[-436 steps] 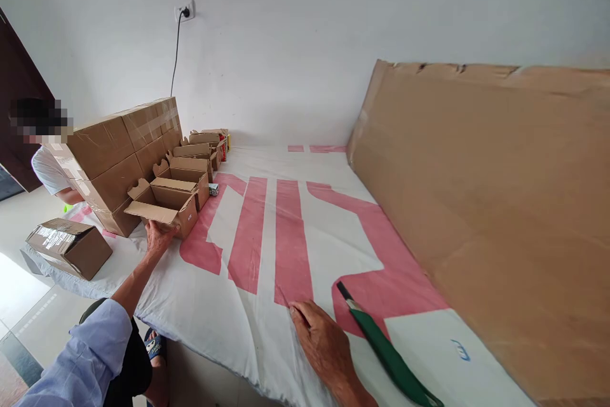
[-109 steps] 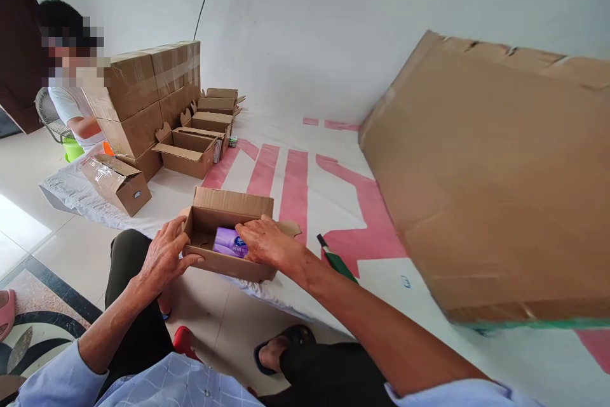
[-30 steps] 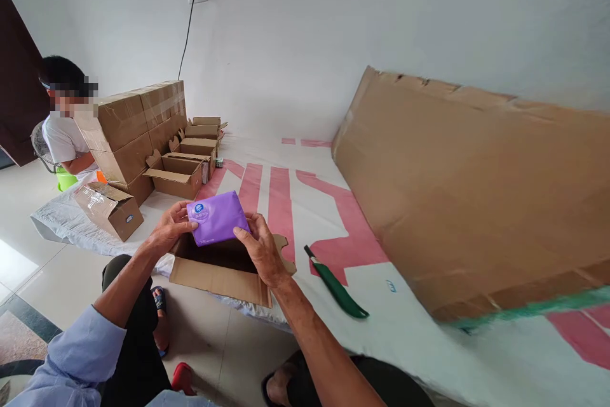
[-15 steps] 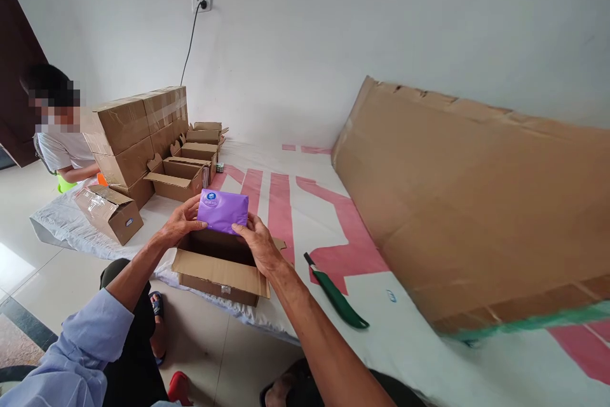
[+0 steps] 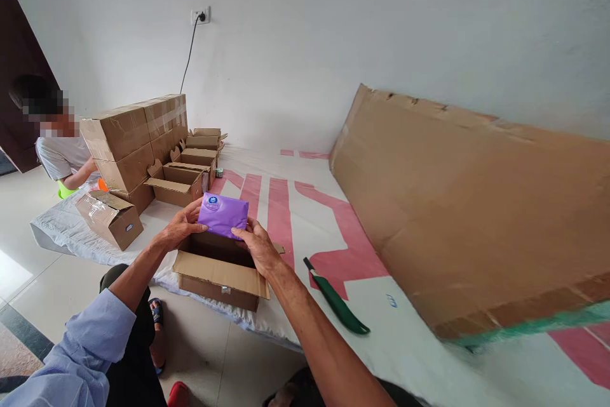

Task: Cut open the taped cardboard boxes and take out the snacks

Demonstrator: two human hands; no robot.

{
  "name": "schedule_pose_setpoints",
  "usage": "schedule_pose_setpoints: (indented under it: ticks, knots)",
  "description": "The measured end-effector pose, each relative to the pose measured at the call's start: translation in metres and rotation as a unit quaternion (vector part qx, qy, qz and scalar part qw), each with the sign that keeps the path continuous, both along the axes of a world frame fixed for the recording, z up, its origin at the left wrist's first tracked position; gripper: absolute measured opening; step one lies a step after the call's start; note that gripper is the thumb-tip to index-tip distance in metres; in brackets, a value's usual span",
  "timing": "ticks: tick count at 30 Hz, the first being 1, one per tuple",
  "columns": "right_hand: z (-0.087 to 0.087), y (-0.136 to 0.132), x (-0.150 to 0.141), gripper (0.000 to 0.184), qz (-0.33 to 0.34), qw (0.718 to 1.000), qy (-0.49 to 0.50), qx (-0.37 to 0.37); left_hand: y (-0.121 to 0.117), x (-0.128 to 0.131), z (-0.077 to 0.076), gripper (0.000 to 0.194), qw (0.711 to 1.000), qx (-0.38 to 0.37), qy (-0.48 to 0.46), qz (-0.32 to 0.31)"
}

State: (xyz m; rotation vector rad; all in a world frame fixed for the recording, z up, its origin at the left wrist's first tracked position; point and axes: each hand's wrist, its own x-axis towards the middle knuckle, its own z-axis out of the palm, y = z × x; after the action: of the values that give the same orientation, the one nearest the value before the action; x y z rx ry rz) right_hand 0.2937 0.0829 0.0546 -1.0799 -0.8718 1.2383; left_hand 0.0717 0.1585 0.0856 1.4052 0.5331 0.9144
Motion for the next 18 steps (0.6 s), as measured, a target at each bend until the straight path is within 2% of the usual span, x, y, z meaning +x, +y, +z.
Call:
schedule_pose_setpoints:
  ticks: [18]
  knots:
    - [-0.001, 0.008, 0.002, 0.053, -0.003, 1.0, -0.003, -0.01, 0.01, 0.001, -0.008, 0.096, 1.0, -0.003, -0.009, 0.002]
